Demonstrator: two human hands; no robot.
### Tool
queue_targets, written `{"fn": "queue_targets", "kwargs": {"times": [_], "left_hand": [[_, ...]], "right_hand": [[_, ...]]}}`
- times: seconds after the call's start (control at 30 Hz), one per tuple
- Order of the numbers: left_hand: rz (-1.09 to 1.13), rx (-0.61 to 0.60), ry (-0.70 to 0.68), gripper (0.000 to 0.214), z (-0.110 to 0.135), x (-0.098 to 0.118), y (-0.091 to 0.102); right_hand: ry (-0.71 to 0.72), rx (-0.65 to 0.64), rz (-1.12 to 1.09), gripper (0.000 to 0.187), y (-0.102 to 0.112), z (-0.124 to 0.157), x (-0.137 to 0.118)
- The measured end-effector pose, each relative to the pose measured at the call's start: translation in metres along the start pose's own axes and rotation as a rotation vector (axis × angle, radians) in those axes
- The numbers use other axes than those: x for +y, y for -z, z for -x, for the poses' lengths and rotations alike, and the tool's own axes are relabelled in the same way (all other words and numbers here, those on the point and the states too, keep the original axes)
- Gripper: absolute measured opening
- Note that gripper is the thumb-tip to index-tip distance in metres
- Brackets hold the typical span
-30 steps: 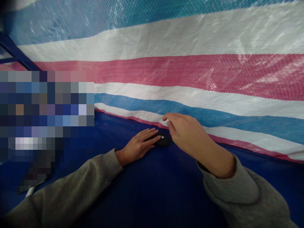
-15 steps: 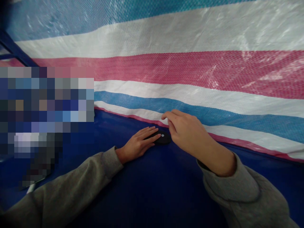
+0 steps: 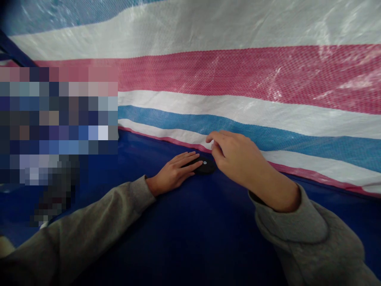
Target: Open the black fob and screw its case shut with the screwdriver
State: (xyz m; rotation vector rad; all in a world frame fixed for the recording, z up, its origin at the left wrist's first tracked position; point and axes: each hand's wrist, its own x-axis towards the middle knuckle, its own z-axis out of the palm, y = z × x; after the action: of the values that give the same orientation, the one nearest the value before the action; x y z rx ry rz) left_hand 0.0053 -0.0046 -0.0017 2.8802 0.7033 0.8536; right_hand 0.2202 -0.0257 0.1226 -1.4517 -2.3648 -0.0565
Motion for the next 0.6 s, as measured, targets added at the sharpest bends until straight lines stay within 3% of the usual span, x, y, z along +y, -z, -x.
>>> {"fn": "queue_targets", "kwargs": {"times": [0.6], "left_hand": [[0.01, -0.005, 0.011, 0.039, -0.0002, -0.0009, -0.001]], "right_hand": [[0.029, -0.016, 0.016, 0.032, 0.0007, 0.0003, 0.0002]]}}
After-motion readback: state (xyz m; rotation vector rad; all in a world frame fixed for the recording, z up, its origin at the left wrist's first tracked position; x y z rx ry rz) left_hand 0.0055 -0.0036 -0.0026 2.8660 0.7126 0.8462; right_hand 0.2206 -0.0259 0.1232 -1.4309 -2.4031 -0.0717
